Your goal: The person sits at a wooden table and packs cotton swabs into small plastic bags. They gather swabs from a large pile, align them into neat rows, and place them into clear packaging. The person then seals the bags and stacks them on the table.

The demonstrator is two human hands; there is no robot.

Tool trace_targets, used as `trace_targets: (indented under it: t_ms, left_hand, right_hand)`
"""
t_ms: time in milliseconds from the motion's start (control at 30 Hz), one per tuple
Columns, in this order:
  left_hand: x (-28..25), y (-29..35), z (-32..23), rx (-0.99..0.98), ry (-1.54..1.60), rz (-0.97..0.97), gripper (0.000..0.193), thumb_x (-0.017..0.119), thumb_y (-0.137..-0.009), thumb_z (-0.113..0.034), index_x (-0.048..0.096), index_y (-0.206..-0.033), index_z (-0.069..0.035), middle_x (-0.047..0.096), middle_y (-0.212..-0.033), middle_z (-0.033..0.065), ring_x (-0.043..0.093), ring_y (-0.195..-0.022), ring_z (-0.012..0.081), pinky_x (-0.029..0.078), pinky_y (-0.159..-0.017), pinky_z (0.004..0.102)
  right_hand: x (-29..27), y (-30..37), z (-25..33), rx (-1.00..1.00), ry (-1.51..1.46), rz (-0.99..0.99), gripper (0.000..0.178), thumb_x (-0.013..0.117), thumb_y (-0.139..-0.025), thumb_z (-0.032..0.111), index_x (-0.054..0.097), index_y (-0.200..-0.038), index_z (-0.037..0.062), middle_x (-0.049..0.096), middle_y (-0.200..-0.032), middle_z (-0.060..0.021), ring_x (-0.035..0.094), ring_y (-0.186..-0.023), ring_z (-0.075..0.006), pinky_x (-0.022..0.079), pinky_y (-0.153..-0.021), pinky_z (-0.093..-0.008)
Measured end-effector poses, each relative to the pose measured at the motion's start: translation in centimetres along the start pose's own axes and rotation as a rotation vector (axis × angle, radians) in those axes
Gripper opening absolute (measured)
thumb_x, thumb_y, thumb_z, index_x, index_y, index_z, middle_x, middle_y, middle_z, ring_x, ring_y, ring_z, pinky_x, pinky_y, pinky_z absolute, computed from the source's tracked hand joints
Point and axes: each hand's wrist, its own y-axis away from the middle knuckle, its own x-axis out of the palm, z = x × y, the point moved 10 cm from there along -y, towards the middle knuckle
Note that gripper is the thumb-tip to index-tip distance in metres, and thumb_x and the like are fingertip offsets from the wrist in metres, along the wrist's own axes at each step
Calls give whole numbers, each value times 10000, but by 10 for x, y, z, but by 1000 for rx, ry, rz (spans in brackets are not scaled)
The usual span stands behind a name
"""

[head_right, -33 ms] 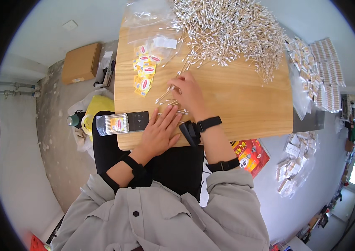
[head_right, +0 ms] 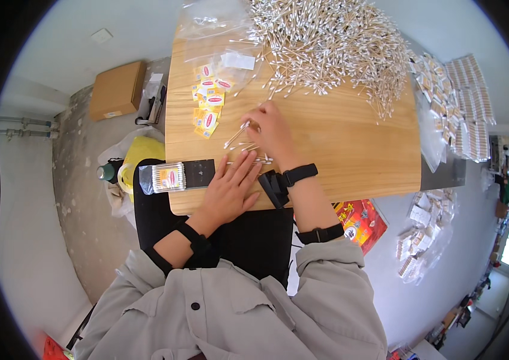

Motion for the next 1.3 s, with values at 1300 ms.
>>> trace_targets:
  t_ms: [1300]
  left_hand:
    - [8, -11, 11, -196, -88, -29, 1049, 718, -711, -572, 294, -1490, -11, 211, -1588, 159, 165, -1486, 282, 116, -1172, 554]
  right_hand:
    - [-38, 36, -38, 224, 80, -85, 131, 710, -823, 121, 699, -953, 113, 560, -921, -80, 635, -786, -238, 530, -701, -334]
